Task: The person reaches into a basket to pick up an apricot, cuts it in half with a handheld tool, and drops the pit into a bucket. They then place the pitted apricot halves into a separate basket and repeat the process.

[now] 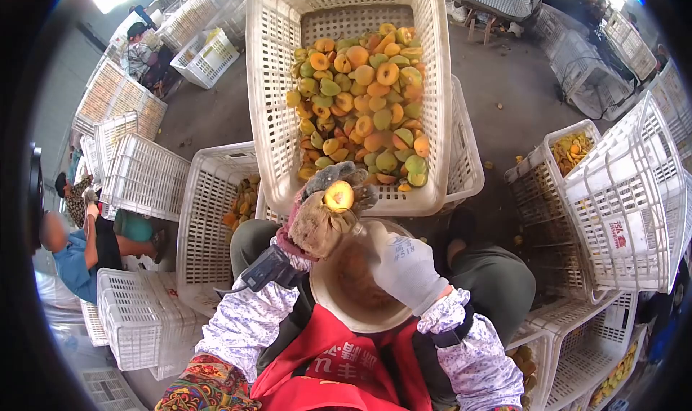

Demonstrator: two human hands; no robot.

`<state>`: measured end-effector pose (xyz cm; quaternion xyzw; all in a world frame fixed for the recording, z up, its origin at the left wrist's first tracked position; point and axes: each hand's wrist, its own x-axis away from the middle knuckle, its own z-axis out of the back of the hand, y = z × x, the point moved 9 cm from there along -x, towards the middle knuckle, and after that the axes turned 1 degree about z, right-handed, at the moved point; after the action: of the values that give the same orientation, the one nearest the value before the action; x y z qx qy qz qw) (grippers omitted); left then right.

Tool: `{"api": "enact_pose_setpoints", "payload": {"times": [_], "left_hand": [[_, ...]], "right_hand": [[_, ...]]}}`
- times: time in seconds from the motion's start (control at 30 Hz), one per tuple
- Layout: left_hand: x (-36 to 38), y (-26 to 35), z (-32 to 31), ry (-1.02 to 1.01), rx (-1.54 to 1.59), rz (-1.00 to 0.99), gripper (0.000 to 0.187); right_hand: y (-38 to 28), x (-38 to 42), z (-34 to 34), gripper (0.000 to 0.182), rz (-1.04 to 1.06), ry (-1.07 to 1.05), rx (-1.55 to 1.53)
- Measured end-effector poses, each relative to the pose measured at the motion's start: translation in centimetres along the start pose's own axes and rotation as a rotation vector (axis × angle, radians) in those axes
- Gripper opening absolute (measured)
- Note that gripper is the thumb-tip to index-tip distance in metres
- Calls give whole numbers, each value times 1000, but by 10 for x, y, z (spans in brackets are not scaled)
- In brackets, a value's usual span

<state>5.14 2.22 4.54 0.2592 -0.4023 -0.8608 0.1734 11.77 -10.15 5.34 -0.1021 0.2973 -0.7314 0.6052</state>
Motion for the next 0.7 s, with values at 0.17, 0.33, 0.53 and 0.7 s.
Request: {"api": "enact_pose_setpoints", "payload": {"times": [0.17, 0.33, 0.53, 0.7], "left_hand": [[-2, -27, -15, 42, 1001, 336, 32], [10, -39, -33, 116, 1445, 522, 30], [18, -69, -58, 204, 1673, 825, 34], [13, -44, -52, 121, 1584, 849, 41]], "right_hand": [[4, -4, 9, 32, -110, 52, -112], [6, -1, -5, 34, -109, 47, -5], [-5, -3, 4, 36, -58, 98, 92], [-3, 1, -2, 38, -34, 90, 133]]}}
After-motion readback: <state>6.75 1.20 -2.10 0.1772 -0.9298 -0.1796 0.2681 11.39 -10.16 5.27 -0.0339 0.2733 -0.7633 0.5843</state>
